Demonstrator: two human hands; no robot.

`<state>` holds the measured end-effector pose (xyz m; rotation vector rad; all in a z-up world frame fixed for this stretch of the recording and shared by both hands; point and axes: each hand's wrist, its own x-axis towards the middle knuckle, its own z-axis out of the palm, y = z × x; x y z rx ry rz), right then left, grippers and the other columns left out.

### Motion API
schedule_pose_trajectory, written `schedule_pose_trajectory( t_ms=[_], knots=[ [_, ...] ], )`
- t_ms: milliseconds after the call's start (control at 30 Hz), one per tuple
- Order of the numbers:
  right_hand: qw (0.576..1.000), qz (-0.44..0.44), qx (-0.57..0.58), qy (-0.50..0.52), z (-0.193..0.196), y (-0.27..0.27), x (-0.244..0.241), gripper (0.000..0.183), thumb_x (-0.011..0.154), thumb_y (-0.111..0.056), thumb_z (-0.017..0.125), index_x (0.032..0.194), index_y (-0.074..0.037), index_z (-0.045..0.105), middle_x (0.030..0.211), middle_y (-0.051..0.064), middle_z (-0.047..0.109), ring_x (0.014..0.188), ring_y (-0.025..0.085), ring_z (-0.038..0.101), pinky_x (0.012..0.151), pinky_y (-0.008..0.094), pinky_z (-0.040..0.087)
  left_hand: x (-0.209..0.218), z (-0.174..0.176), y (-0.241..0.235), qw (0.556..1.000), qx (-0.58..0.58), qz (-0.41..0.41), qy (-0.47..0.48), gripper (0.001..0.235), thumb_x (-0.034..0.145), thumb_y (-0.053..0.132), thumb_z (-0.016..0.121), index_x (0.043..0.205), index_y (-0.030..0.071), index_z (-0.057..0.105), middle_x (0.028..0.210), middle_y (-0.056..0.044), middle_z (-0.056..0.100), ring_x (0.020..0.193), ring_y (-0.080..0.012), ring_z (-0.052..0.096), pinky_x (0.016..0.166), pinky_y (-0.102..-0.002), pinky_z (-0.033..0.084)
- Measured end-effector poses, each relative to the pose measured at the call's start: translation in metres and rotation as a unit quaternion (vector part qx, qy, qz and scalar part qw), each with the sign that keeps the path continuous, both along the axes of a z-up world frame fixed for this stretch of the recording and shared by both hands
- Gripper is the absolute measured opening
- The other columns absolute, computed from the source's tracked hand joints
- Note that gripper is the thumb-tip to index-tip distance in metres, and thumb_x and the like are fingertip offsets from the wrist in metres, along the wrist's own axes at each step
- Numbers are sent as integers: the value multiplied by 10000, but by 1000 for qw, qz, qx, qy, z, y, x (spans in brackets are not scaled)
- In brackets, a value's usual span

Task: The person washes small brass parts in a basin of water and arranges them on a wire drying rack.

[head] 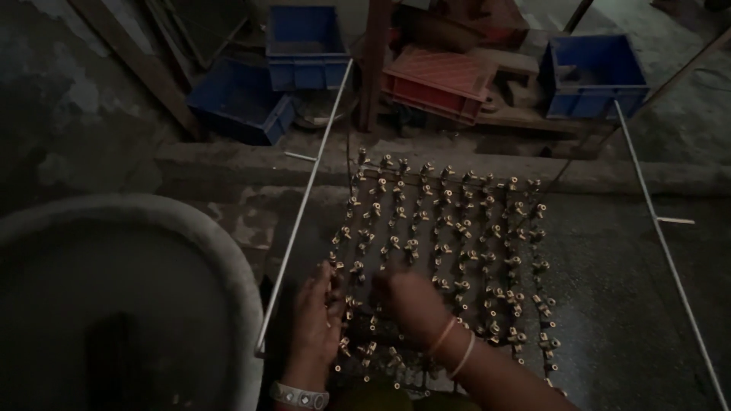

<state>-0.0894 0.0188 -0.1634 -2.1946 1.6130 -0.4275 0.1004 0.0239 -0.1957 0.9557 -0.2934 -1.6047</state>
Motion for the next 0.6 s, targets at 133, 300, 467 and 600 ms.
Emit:
schedule_pose_trajectory(
  t_ms=[133, 300, 467, 600],
  knots=[
    [998, 3, -55, -36, 5, -3, -3, 158, 813, -146, 709, 946, -61, 717, 887, 202, 712, 718, 386, 710, 614, 477, 573, 6, 12, -2, 1000, -9, 25, -1, 198, 973, 296, 712, 986, 104, 667, 837, 24, 626, 702, -60, 551, 518, -215, 394],
    [997, 36, -46, 51, -35, -15, -11, 105, 830, -136, 702, 903, -63, 717, 852, 200, 705, 717, 396, 704, 611, 488, 571, 14, -9, -12, 987, 4, 69, -143, 208, 946, 258, 731, 1065, 91, 694, 868, 12, 641, 735, -87, 576, 591, -239, 471],
    [999, 38, 10, -34, -9, -5, -12, 184, 861, -206, 729, 970, -61, 756, 812, 163, 744, 693, 317, 727, 617, 440, 585, 22, -68, -15, 862, -146, 92, -477, 225, 939, 175, 702, 1131, 61, 733, 984, -68, 755, 859, -183, 707, 722, -312, 566],
    [957, -82, 101, -261, 9, -3, -21, 242, 906, -239, 734, 1025, -38, 798, 808, 113, 764, 671, 211, 706, 611, 364, 571, 22, -41, -17, 791, -109, 57, -599, 205, 902, 174, 728, 1069, 63, 770, 921, -134, 774, 811, -248, 751, 702, -370, 587]
  ],
)
